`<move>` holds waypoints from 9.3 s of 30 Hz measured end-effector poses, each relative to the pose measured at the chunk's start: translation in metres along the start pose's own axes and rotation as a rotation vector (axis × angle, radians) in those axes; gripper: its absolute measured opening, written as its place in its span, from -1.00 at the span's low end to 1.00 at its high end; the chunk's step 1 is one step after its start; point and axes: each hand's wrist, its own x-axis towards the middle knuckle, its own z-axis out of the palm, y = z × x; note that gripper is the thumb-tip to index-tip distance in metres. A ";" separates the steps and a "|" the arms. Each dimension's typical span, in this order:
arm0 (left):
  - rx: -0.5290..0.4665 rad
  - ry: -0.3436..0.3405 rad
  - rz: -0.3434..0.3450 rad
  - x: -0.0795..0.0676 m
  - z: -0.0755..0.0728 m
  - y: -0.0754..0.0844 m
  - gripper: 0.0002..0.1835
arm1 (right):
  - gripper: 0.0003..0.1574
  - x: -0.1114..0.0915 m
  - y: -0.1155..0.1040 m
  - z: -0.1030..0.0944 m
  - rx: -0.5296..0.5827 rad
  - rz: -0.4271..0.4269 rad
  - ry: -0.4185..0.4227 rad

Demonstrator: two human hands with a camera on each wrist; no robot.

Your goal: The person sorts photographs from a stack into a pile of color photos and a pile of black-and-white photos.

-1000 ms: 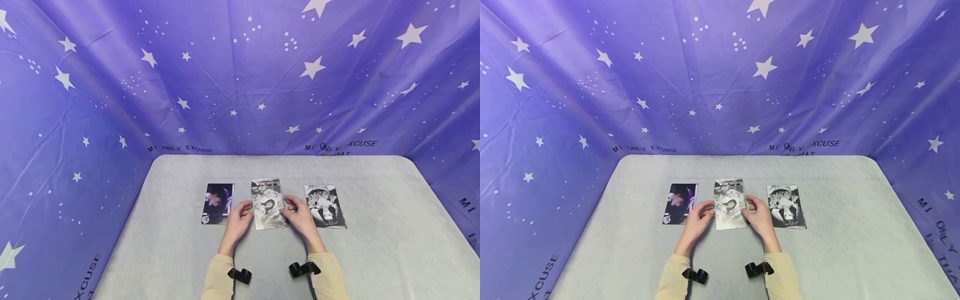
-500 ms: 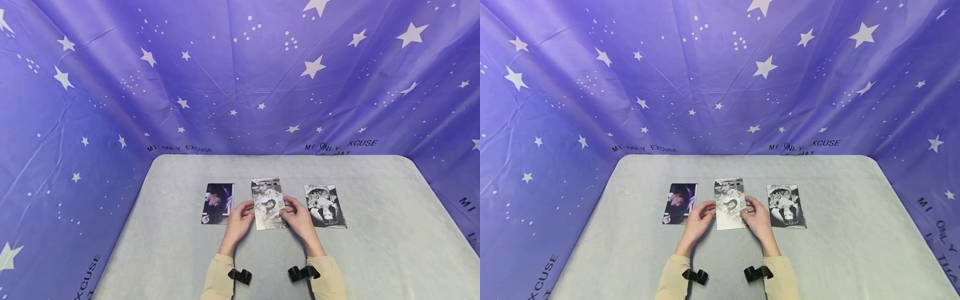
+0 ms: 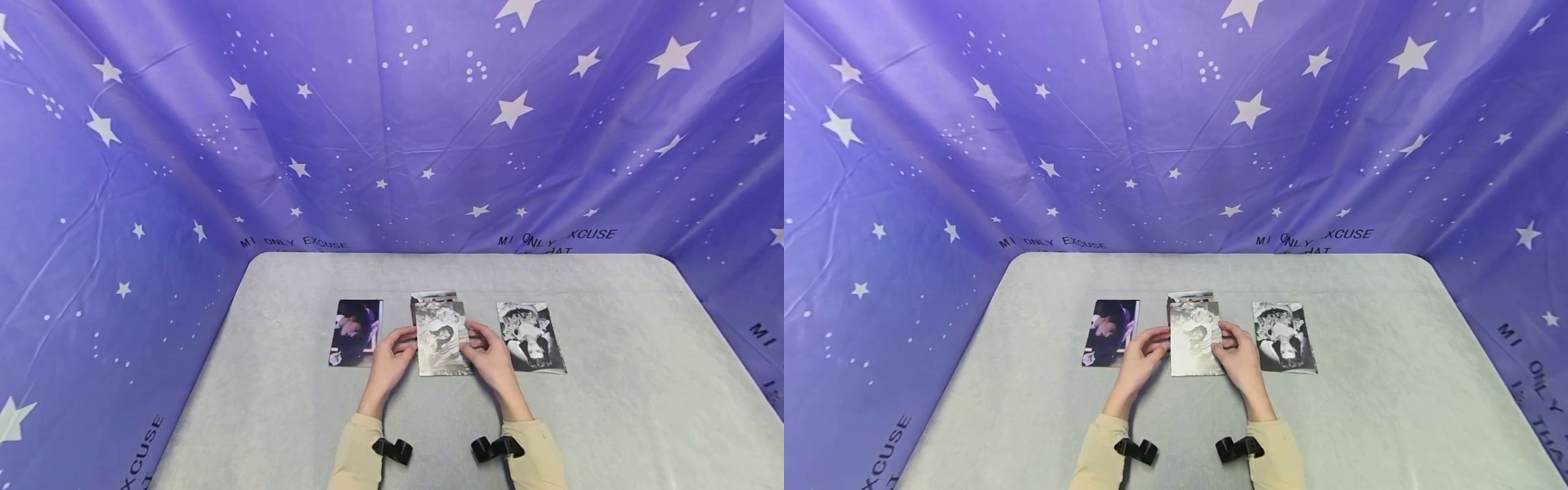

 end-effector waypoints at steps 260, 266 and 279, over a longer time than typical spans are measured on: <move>-0.104 -0.066 -0.145 0.027 -0.095 -0.037 -0.46 | -0.41 0.029 -0.022 0.062 0.397 -0.088 -0.368; -0.036 -0.105 -0.123 0.026 -0.117 -0.037 -0.46 | -0.41 0.028 -0.026 0.082 0.387 -0.082 -0.379; 0.091 -0.058 -0.183 0.024 -0.147 -0.036 -0.48 | -0.44 0.028 -0.037 0.114 0.144 -0.184 -0.347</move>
